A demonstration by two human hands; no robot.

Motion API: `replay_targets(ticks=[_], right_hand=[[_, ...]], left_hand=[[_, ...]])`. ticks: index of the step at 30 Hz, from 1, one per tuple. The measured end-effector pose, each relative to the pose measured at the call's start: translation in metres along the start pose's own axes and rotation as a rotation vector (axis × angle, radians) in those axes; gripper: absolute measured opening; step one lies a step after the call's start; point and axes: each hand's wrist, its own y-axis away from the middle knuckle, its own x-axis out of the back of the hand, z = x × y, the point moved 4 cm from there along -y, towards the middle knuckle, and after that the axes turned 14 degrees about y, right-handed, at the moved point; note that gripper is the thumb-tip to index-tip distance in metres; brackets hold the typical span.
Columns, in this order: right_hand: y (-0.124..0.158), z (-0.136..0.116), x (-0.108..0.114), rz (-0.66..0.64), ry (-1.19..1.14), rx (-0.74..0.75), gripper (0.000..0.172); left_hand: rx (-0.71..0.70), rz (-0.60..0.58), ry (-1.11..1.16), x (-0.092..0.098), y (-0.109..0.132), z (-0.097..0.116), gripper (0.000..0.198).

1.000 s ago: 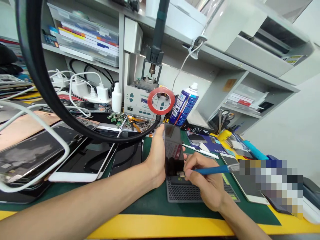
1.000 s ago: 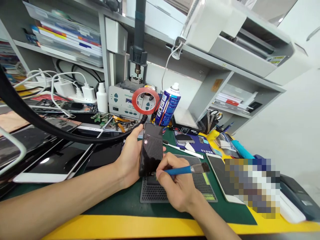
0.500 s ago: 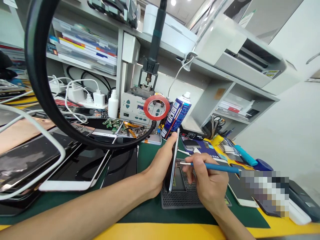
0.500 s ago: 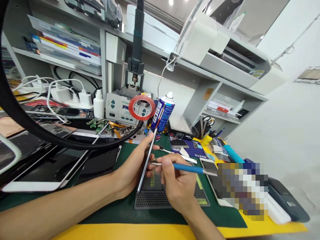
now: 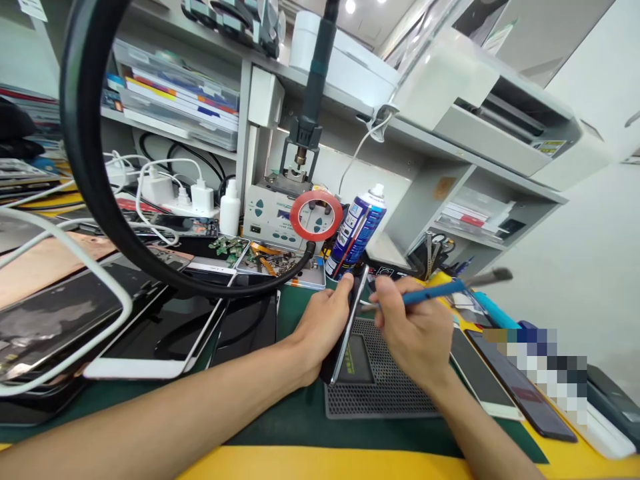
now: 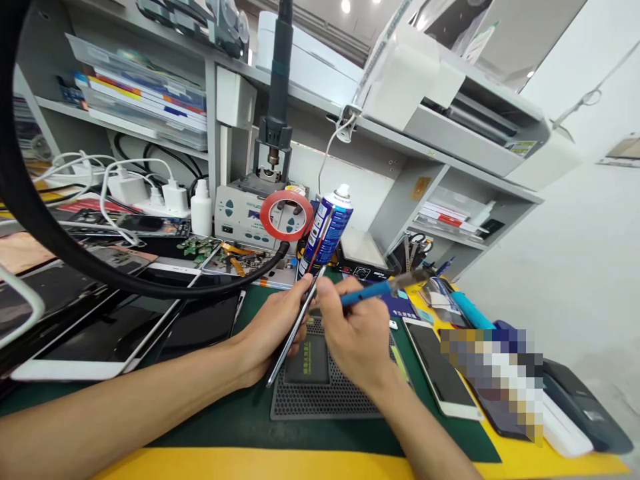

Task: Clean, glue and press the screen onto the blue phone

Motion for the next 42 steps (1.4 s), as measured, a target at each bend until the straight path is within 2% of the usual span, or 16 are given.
replay_targets(ticks=[2,4,7,10,12,15,19,24,28,33,37,39,42], right_hand=[[-0.021,0.001,0.002,0.07,0.141,0.051,0.046],[-0.037,0.002,0.002,0.138,0.117,0.032,0.045],[-0.045,-0.004,-0.004,0.098,0.023,0.03,0.044],[-0.042,-0.012,-0.01,0.064,0.126,0.142,0.043],[-0.039,-0.012,-0.01,0.112,0.208,0.173,0.043],[-0.037,-0.007,-0.007,0.182,0.189,0.127,0.043],[-0.036,-0.002,-0.01,0.105,0.137,0.127,0.042],[-0.032,0.005,-0.006,0.213,0.184,0.087,0.042],[-0.03,0.007,-0.008,0.15,0.136,0.101,0.043],[-0.029,0.007,-0.003,0.224,0.14,0.055,0.041],[-0.027,0.003,-0.002,0.157,0.081,0.075,0.041],[-0.029,0.005,0.0,0.185,0.073,0.032,0.041],[-0.035,0.019,0.007,0.248,-0.067,-0.168,0.041]], left_hand=[[0.014,-0.005,0.026,-0.002,0.001,0.001,0.047],[0.03,0.001,0.039,-0.003,0.001,0.002,0.046],[0.035,-0.003,0.038,-0.002,0.001,0.002,0.046],[0.008,0.001,0.016,-0.002,0.002,0.002,0.045],[-0.003,0.019,-0.003,-0.001,0.002,0.002,0.045],[0.006,0.034,-0.01,-0.002,0.002,0.001,0.045],[0.008,0.03,0.002,-0.002,0.001,0.001,0.045],[0.039,0.026,0.011,-0.002,0.0,-0.001,0.047],[0.036,0.02,0.023,-0.002,0.001,-0.001,0.047],[0.022,0.023,-0.047,-0.004,0.003,0.0,0.048],[-0.047,0.021,-0.168,-0.005,0.003,-0.001,0.047],[-0.07,0.016,-0.219,-0.004,0.003,-0.001,0.048],[-0.145,-0.026,-0.281,-0.004,0.005,0.004,0.048]])
